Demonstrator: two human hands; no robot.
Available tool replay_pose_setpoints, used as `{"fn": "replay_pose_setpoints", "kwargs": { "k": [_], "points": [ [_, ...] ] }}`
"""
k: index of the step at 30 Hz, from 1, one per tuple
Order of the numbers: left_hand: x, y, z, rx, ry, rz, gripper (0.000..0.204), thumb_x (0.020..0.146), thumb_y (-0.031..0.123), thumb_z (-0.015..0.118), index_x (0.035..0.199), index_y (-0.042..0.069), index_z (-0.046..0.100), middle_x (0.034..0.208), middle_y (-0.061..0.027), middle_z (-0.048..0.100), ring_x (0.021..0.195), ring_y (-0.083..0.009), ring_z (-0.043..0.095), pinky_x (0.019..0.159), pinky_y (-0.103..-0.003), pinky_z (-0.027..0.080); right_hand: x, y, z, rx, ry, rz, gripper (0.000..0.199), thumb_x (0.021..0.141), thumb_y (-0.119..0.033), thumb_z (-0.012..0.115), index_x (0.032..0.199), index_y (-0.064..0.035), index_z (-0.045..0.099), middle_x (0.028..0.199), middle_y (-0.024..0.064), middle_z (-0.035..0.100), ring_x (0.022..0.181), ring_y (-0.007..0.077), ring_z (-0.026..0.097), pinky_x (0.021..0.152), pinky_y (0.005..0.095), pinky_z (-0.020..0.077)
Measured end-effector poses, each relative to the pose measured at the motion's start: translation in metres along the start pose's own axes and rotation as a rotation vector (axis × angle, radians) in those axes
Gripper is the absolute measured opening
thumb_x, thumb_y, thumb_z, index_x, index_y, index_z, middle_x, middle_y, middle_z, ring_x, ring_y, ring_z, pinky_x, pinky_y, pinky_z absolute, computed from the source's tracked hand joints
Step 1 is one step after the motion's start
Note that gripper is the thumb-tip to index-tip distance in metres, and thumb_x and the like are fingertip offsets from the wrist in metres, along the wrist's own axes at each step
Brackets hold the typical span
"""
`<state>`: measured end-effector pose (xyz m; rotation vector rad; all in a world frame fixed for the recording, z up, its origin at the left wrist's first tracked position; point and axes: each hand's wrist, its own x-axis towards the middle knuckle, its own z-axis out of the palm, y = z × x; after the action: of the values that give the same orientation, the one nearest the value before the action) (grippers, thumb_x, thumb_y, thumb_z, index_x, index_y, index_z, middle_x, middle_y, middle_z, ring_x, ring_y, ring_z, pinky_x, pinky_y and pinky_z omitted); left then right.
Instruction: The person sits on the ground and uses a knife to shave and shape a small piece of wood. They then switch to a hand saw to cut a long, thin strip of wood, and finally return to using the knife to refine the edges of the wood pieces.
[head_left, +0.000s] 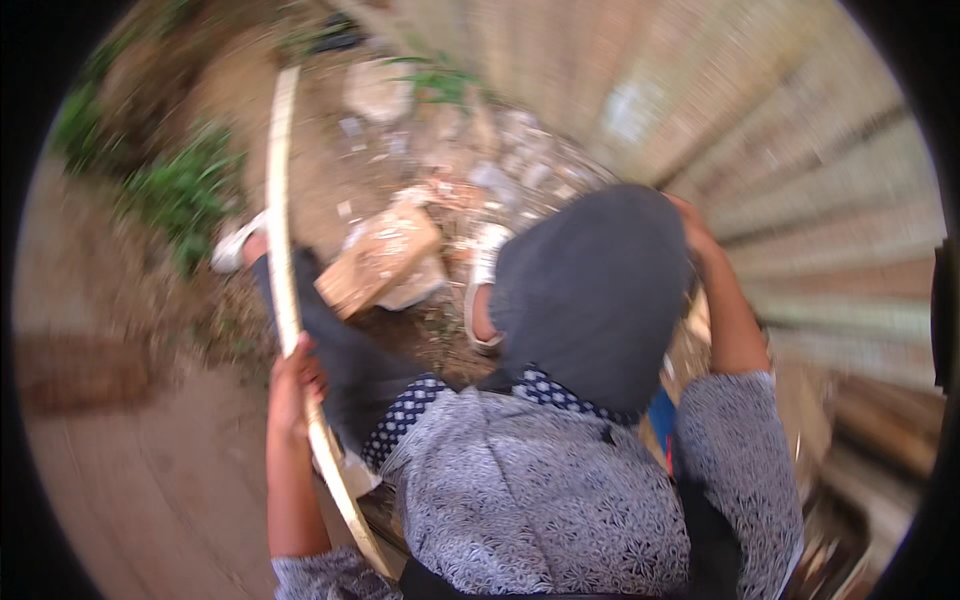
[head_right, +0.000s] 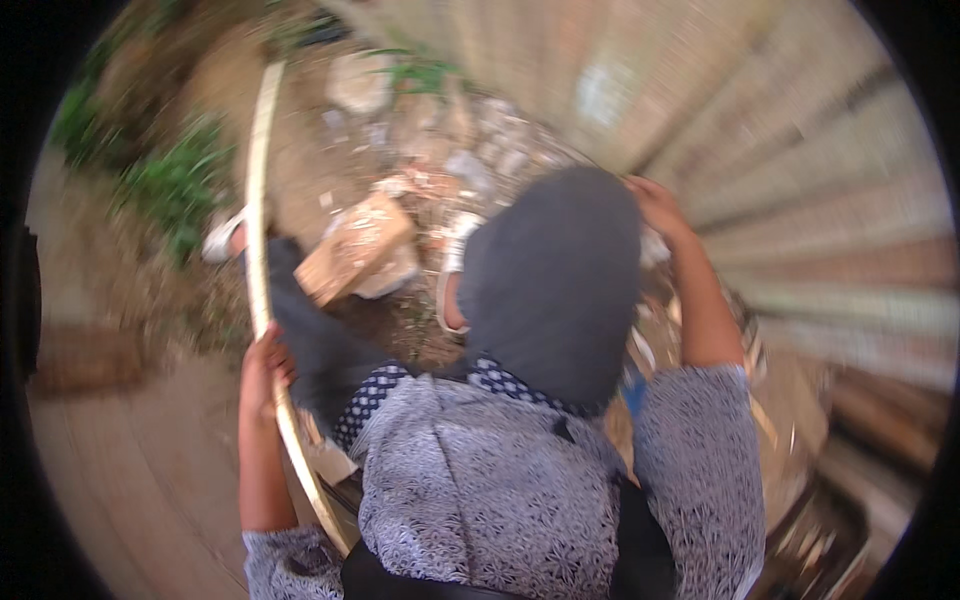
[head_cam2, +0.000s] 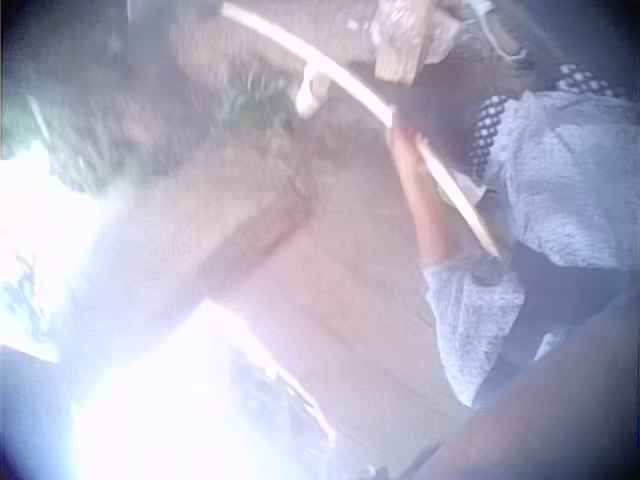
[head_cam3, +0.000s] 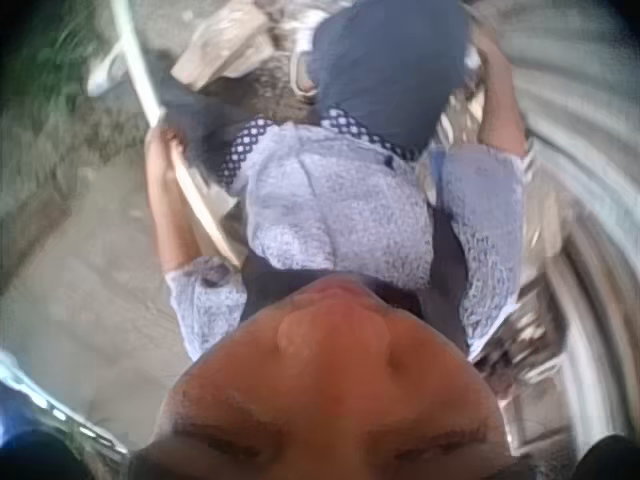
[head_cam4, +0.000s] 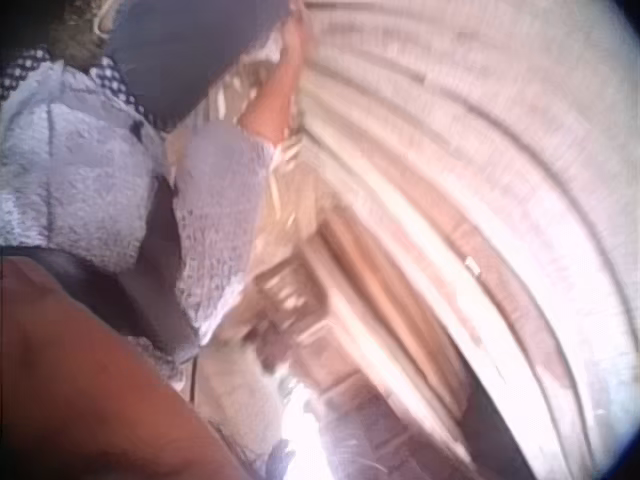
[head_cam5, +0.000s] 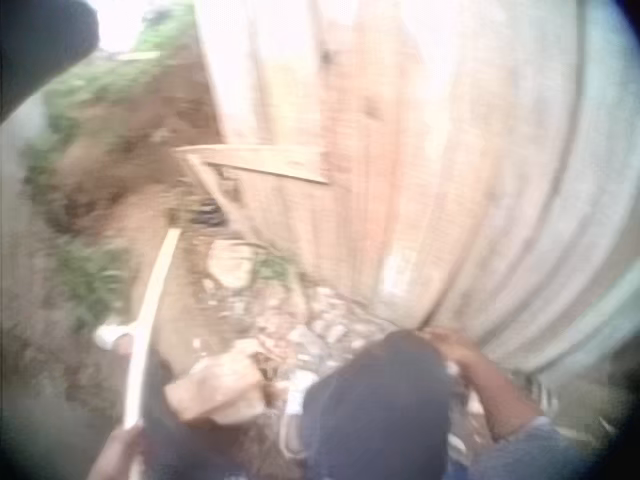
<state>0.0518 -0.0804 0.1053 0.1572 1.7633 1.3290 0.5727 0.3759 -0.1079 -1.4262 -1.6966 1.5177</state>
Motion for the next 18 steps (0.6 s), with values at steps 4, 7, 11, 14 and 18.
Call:
{"fn": "replay_pose_setpoints", "kwargs": {
  "k": [4,7,11,14,18],
  "points": [
    [-0.008,-0.009,-0.030,-0.033,0.123,-0.004,0.029,0.100,0.039,0.066,0.101,0.014,0.051,0.059,0.0074,0.031,0.046,-0.0037,0.034,0.038,-0.021,0.030,-0.084,0.005,0.029,-0.030,0.046,0.384,0.044,0.106,-0.024,0.053,0.149,-0.0150,0.049,0.103,0.0002,0.067,0.074,0.0056,0.057,0.069,0.0234,0.0542],
    [0.011,-0.010,-0.038,0.032,0.087,0.031,0.025,0.100,0.035,0.067,0.099,0.015,0.051,0.059,0.0068,0.031,0.045,-0.0038,0.035,0.036,-0.021,0.032,-0.117,0.052,0.012,0.148,0.200,0.371,0.045,0.105,-0.022,0.054,0.149,-0.0147,0.049,0.107,0.0006,0.066,0.079,0.0077,0.061,0.071,0.0263,0.0535],
    [0.047,-0.017,-0.035,0.170,0.030,0.035,0.028,0.100,0.038,0.066,0.092,0.016,0.050,0.061,0.0067,0.036,0.047,-0.0041,0.037,0.037,-0.022,0.034,-0.165,0.151,-0.012,-0.167,0.569,0.074,0.033,0.098,-0.028,0.061,0.127,-0.0140,0.067,0.102,0.0106,0.074,0.083,0.0235,0.071,0.078,0.0365,0.0568],
    [0.030,-0.015,-0.062,0.257,0.127,0.022,0.028,0.100,0.039,0.066,0.095,0.014,0.052,0.063,0.0055,0.040,0.048,-0.0050,0.039,0.039,-0.022,0.035,-0.212,0.113,0.042,-0.399,0.475,0.328,0.026,0.092,-0.033,0.066,0.105,-0.0138,0.075,0.088,0.0119,0.075,0.086,0.0297,0.072,0.080,0.0421,0.0560],
    [0.031,-0.027,-0.057,0.379,0.145,0.038,0.028,0.101,0.038,0.065,0.094,0.014,0.052,0.065,0.0044,0.042,0.048,-0.0058,0.040,0.041,-0.022,0.035,-0.307,0.136,0.058,-0.467,0.413,0.515,0.029,0.090,-0.036,0.068,0.109,-0.0141,0.074,0.106,0.0160,0.072,0.105,0.0326,0.068,0.091,0.0462,0.0530]
  ]
}}
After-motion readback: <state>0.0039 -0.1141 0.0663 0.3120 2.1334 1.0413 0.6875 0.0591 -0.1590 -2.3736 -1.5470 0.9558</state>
